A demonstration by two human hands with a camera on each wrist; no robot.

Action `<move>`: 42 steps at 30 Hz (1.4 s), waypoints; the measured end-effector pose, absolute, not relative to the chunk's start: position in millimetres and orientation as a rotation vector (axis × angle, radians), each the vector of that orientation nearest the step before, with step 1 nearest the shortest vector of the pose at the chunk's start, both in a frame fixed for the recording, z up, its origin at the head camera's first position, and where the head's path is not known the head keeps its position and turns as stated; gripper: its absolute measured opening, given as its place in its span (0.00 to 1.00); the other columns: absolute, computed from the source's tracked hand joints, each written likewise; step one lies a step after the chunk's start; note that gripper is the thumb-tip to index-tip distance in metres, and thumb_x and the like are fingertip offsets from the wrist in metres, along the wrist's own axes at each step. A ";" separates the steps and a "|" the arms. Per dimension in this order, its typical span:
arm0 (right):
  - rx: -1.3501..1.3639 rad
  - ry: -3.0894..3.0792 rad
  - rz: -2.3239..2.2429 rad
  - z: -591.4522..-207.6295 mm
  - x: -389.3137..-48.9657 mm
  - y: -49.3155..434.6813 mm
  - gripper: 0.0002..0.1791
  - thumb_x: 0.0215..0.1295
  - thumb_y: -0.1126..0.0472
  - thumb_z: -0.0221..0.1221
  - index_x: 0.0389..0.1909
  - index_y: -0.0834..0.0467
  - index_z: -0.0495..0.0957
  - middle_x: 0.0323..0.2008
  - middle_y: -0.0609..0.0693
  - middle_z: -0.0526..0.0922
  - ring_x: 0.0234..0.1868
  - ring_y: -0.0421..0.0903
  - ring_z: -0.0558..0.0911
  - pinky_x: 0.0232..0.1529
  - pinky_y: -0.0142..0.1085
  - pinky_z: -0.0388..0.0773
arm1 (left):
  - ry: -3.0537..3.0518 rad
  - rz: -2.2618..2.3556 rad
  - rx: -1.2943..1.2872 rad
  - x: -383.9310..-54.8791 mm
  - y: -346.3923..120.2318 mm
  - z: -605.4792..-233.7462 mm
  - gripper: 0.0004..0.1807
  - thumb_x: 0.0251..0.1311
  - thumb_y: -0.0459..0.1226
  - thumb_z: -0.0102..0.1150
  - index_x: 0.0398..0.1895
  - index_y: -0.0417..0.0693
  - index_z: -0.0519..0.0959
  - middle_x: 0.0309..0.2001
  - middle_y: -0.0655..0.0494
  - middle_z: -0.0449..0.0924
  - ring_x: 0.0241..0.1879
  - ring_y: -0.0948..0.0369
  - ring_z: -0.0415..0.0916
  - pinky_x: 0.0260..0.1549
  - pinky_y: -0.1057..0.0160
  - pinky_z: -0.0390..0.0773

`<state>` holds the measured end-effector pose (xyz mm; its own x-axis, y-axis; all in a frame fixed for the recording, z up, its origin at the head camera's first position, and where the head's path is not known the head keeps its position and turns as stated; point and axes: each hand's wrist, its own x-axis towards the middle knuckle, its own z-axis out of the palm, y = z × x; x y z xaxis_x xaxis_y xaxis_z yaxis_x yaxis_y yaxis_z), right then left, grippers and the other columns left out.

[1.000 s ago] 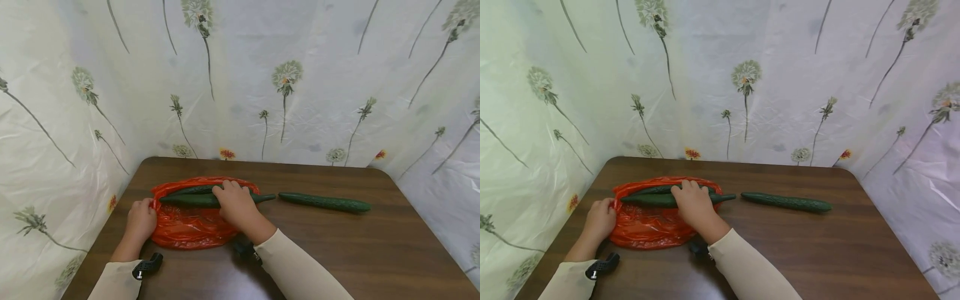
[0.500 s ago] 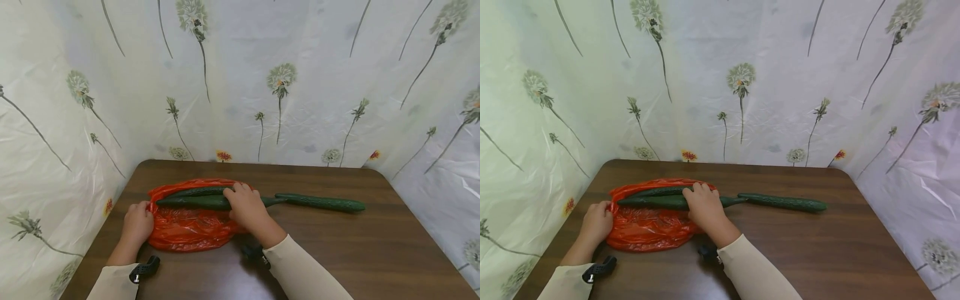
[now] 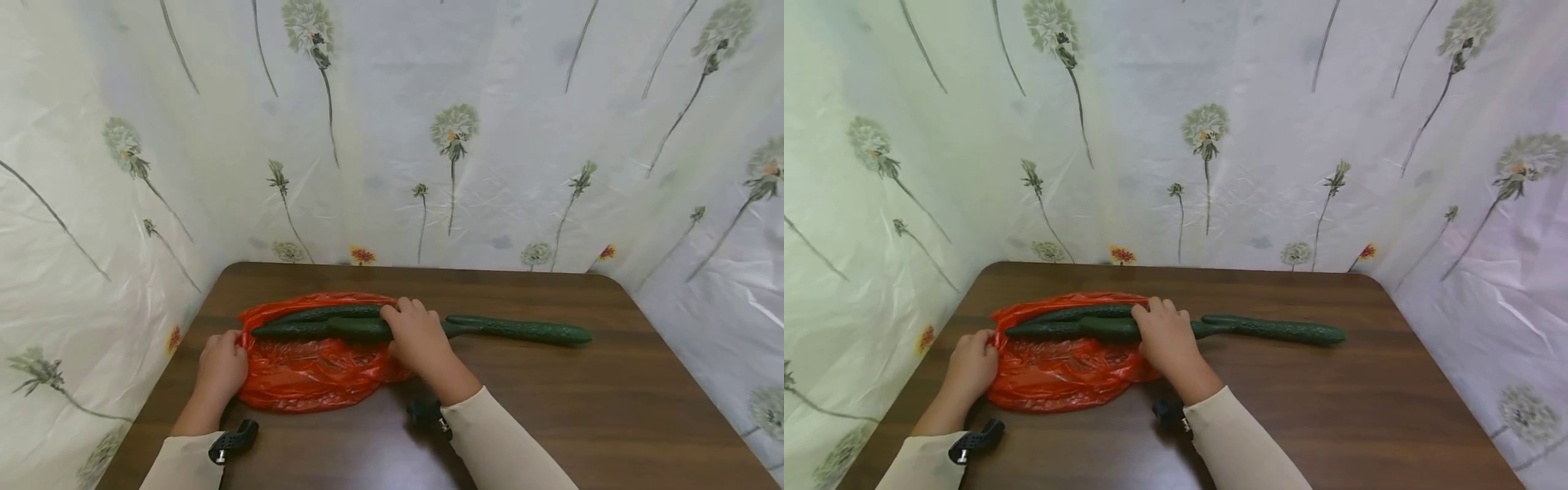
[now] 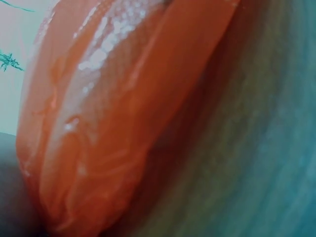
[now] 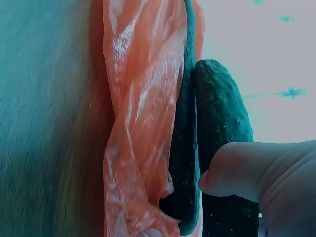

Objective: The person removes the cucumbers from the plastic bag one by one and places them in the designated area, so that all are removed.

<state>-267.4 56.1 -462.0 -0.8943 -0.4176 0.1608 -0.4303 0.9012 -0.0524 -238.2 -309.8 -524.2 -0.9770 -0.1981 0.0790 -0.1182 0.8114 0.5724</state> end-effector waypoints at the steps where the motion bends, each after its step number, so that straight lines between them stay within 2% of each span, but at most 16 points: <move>1: 0.642 -2.920 0.133 -462.6 -267.4 58.8 0.28 0.60 0.56 0.73 0.61 0.48 0.78 0.52 0.52 0.79 0.46 0.52 0.75 0.39 0.48 0.74 | -2.859 -0.892 0.246 -238.7 -309.1 -524.2 0.23 0.72 0.32 0.41 0.65 0.29 0.74 0.59 0.25 0.70 0.59 0.29 0.70 0.60 0.32 0.69; 19: 0.566 -2.913 0.223 -469.5 -263.5 91.8 0.31 0.59 0.57 0.72 0.65 0.47 0.78 0.54 0.52 0.79 0.50 0.52 0.75 0.45 0.52 0.77 | -2.872 -0.913 0.253 -238.9 -305.8 -522.6 0.24 0.73 0.33 0.39 0.66 0.28 0.72 0.60 0.23 0.68 0.60 0.28 0.68 0.61 0.30 0.67; 27: 0.544 -2.909 0.258 -470.3 -260.9 108.6 0.31 0.57 0.57 0.75 0.62 0.49 0.79 0.51 0.50 0.79 0.47 0.51 0.75 0.42 0.50 0.75 | -2.880 -0.912 0.262 -237.5 -307.6 -521.6 0.24 0.73 0.32 0.40 0.66 0.27 0.72 0.59 0.24 0.69 0.59 0.28 0.68 0.60 0.30 0.68; 31: 0.520 -2.914 0.288 -474.3 -259.0 117.9 0.33 0.56 0.57 0.76 0.64 0.50 0.78 0.50 0.51 0.79 0.48 0.52 0.75 0.42 0.52 0.77 | -2.891 -0.909 0.254 -236.8 -309.4 -522.2 0.24 0.73 0.32 0.40 0.66 0.27 0.71 0.60 0.23 0.68 0.59 0.28 0.68 0.61 0.29 0.68; 42: 0.468 -2.899 0.321 -481.5 -255.6 141.0 0.31 0.56 0.60 0.75 0.63 0.50 0.79 0.50 0.51 0.79 0.47 0.53 0.75 0.43 0.54 0.77 | -2.883 -0.896 0.237 -236.0 -310.0 -521.3 0.24 0.72 0.32 0.40 0.66 0.26 0.72 0.59 0.22 0.68 0.59 0.27 0.69 0.60 0.30 0.68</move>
<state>-255.6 141.0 -481.5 -0.9327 -0.2881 0.2168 -0.3286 0.9268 -0.1819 -236.0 -310.0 -521.3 -0.9815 -0.1817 0.0611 -0.1150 0.8133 0.5704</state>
